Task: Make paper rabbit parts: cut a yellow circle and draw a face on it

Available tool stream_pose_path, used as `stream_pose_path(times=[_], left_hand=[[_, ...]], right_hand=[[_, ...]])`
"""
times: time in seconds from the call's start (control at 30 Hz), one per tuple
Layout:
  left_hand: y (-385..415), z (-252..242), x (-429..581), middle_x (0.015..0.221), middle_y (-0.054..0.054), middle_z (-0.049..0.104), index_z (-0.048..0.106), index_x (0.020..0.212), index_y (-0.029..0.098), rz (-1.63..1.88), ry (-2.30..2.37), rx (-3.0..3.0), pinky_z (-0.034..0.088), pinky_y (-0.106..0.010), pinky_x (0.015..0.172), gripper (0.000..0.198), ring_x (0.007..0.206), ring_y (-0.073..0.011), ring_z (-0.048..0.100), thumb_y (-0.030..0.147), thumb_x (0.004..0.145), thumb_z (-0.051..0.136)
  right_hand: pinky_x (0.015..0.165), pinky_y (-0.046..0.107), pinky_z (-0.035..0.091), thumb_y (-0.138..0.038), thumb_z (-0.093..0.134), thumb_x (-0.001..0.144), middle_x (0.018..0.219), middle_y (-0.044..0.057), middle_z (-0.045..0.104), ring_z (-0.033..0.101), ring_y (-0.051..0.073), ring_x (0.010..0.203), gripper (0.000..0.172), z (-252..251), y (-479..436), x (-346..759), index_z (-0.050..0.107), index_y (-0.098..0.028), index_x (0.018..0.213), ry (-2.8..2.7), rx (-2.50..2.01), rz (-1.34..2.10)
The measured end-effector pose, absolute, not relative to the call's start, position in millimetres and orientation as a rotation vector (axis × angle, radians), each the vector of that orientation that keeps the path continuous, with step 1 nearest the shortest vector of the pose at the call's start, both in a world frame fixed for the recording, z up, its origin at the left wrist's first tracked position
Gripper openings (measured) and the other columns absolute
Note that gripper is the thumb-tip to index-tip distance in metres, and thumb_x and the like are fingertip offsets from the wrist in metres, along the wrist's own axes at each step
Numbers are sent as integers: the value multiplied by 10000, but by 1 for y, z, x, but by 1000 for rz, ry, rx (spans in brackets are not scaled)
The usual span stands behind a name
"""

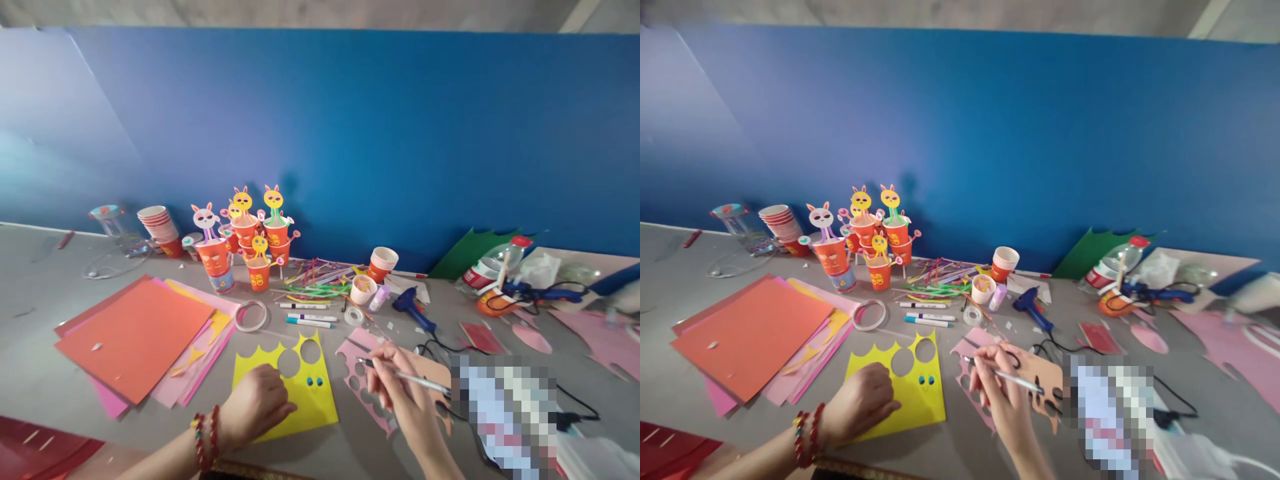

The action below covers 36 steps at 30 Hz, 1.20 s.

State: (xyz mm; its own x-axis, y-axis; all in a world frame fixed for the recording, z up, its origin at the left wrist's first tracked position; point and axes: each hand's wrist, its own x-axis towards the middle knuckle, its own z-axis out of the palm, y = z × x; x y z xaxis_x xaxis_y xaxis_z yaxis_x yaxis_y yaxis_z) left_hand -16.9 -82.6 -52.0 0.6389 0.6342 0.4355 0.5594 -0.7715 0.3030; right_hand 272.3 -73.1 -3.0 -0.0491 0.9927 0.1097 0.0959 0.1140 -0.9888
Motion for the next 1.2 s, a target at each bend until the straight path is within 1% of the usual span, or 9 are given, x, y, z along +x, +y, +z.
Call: stream_pose_path(times=[0.2,0.37,0.43,0.53,0.73,0.83,0.93,1.03,1.2], left_hand=[[-79,-38,-11,560,-39,529,445,616,198,755,963,2671,345,-321,607,590,535,-165,441,325,1056,74],[-77,-19,18,735,-43,658,612,841,189,541,1007,2523,477,-260,668,270,675,-170,599,251,986,392],[-78,-18,31,865,-63,705,636,938,179,514,861,2473,523,-256,693,131,752,-186,643,261,891,545],[-80,-20,41,981,-85,720,660,964,153,553,624,2262,556,-254,785,176,869,-201,676,250,855,562],[-79,-30,33,1038,-93,706,708,989,110,311,261,1902,563,-276,855,341,969,-268,696,395,837,599],[-82,-23,23,990,-90,721,726,1007,119,266,243,1824,567,-295,832,415,929,-278,699,482,830,630],[-87,-4,7,1101,-117,719,667,1202,133,288,328,1739,555,-298,872,531,973,-264,691,515,833,677],[-88,8,-7,1156,-144,714,635,1253,151,319,464,1631,548,-292,882,475,1018,-237,688,502,939,575],[-73,-3,-15,992,-68,756,702,1046,187,458,849,1981,538,-262,797,270,898,-189,704,374,995,515]], right_hand=[[364,191,395,-502,526,968,644,12,655,484,103,400,310,-21,-73,270,641,-217,929,-1533,-1226,880],[688,259,568,-366,480,1012,917,65,724,689,205,792,237,-14,-83,231,680,-266,1090,-1885,-998,486],[712,294,556,-297,480,1007,874,61,703,654,210,781,251,-8,-85,213,651,-263,1188,-2087,-724,308],[652,300,512,-204,509,976,762,31,638,587,198,694,287,-2,-83,200,619,-253,1237,-2193,-587,151],[568,249,445,-217,553,972,694,-14,544,523,157,622,243,-15,-89,203,616,-315,1186,-2167,-512,323],[600,250,483,-238,590,961,740,-5,615,576,154,652,225,-22,-100,209,637,-332,1160,-2114,-514,455],[621,246,509,-198,604,944,773,-10,661,615,150,659,260,-25,-110,225,651,-339,1157,-2059,-630,537],[614,236,519,-214,516,986,798,-3,676,629,149,659,251,-29,-114,246,653,-318,1169,-1841,-902,621],[609,262,531,-365,406,1024,693,13,610,604,169,628,342,-34,-106,262,716,-223,1043,-1513,-1169,698]])
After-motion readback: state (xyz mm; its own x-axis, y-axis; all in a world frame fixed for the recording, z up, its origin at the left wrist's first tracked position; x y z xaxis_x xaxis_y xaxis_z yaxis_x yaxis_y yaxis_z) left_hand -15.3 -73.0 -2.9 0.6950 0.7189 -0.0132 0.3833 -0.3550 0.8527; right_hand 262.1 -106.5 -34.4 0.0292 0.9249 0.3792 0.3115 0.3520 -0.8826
